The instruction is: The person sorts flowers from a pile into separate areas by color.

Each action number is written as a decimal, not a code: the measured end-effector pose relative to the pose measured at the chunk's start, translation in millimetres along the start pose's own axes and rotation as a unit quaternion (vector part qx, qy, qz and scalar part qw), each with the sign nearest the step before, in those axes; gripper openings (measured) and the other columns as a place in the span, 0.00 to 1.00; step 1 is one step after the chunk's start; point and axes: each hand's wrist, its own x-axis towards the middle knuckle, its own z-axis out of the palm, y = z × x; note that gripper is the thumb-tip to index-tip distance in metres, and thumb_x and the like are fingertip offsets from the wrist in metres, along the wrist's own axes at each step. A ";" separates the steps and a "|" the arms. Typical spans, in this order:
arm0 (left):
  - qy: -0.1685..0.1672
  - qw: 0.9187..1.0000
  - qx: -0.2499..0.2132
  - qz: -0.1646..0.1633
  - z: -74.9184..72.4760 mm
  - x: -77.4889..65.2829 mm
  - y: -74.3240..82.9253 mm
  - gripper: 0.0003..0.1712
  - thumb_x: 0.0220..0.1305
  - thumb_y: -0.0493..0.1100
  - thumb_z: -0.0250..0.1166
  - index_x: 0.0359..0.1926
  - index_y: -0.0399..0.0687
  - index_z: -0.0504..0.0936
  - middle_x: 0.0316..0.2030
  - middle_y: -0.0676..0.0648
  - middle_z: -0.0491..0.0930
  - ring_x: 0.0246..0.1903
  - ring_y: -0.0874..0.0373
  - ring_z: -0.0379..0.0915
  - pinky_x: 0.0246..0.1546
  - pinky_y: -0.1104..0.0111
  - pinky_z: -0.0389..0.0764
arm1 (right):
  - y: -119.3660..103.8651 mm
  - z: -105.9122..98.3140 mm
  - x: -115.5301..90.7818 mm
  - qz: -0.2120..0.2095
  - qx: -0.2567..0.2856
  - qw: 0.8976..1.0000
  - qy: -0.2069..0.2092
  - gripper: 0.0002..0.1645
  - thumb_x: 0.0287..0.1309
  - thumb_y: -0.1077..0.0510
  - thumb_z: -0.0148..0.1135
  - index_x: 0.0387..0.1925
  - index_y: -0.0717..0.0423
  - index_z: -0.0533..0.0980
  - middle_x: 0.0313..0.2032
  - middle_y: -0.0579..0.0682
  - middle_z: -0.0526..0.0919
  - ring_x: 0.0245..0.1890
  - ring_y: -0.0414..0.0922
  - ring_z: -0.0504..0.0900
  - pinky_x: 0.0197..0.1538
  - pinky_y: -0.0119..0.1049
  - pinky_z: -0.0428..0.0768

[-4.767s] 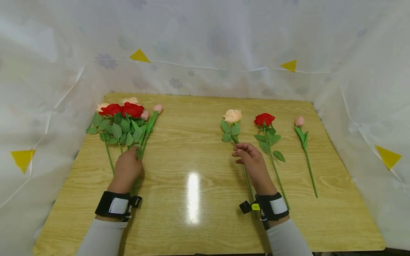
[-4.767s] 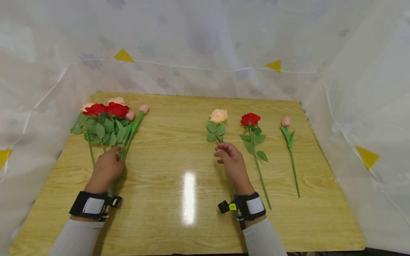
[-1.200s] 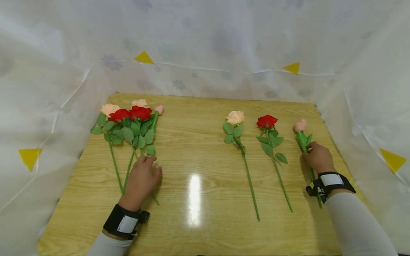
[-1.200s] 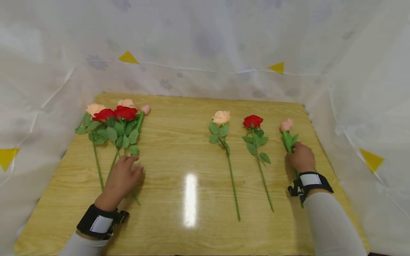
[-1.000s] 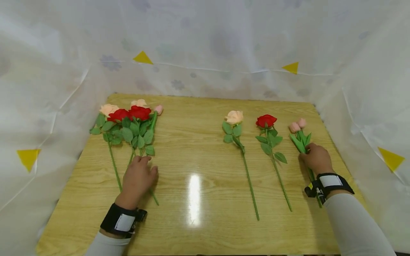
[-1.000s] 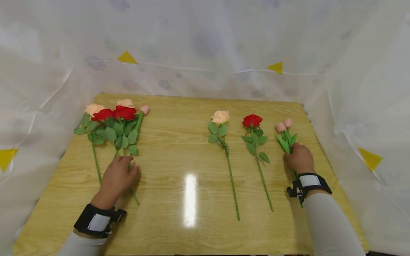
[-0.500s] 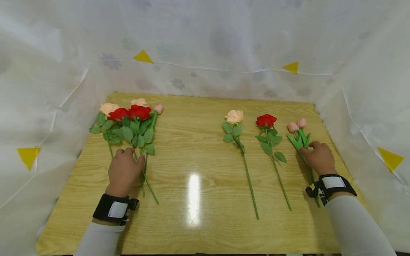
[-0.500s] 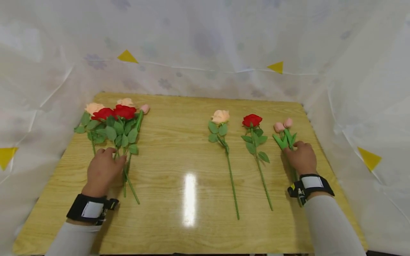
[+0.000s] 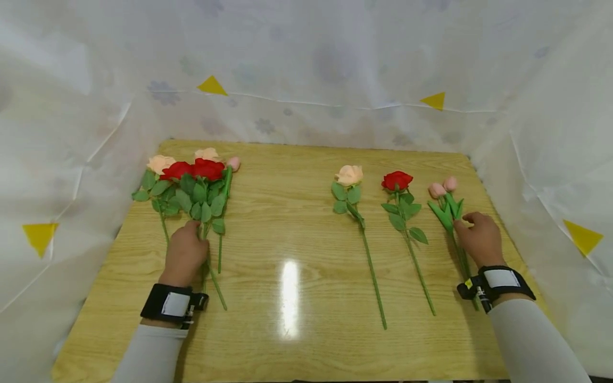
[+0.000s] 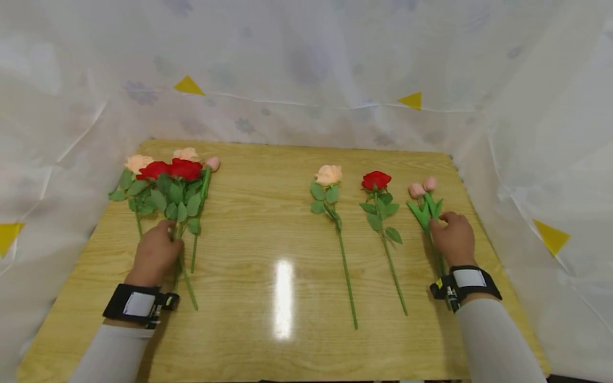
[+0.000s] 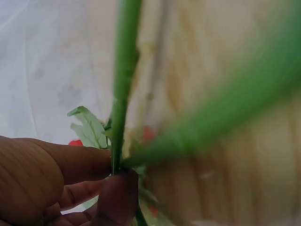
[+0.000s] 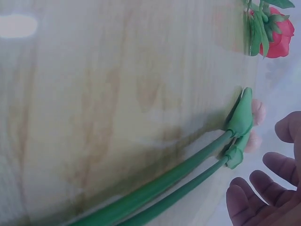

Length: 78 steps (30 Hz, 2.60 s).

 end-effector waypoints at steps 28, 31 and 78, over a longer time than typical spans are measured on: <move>0.056 0.989 -0.116 0.075 -3.6 -21.9 41.5 0.38 0.69 0.30 0.58 0.76 0.36 0.55 0.47 0.35 0.75 0.35 0.47 0.76 0.26 0.62 0.74 | -29.6 0.7 3.1 -0.043 0.043 0.997 0.051 0.26 0.72 0.53 0.50 0.55 0.73 0.75 0.48 0.72 0.74 0.44 0.66 0.76 0.40 0.61 0.74; 0.054 0.984 -0.132 0.105 8.3 -25.9 54.3 0.36 0.68 0.30 0.60 0.74 0.36 0.59 0.48 0.35 0.77 0.40 0.44 0.79 0.29 0.60 0.77 | -49.5 -2.3 5.5 -0.056 0.062 0.995 0.056 0.24 0.72 0.53 0.51 0.54 0.72 0.76 0.48 0.70 0.75 0.44 0.64 0.76 0.38 0.56 0.74; -0.005 0.940 -0.179 0.290 111.6 -76.7 167.0 0.30 0.62 0.30 0.68 0.65 0.31 0.72 0.41 0.46 0.79 0.35 0.58 0.79 0.30 0.75 0.78 | -259.0 88.4 -87.0 -0.014 0.479 0.874 -0.080 0.31 0.63 0.65 0.61 0.66 0.55 0.65 0.56 0.52 0.69 0.35 0.42 0.80 0.38 0.33 0.81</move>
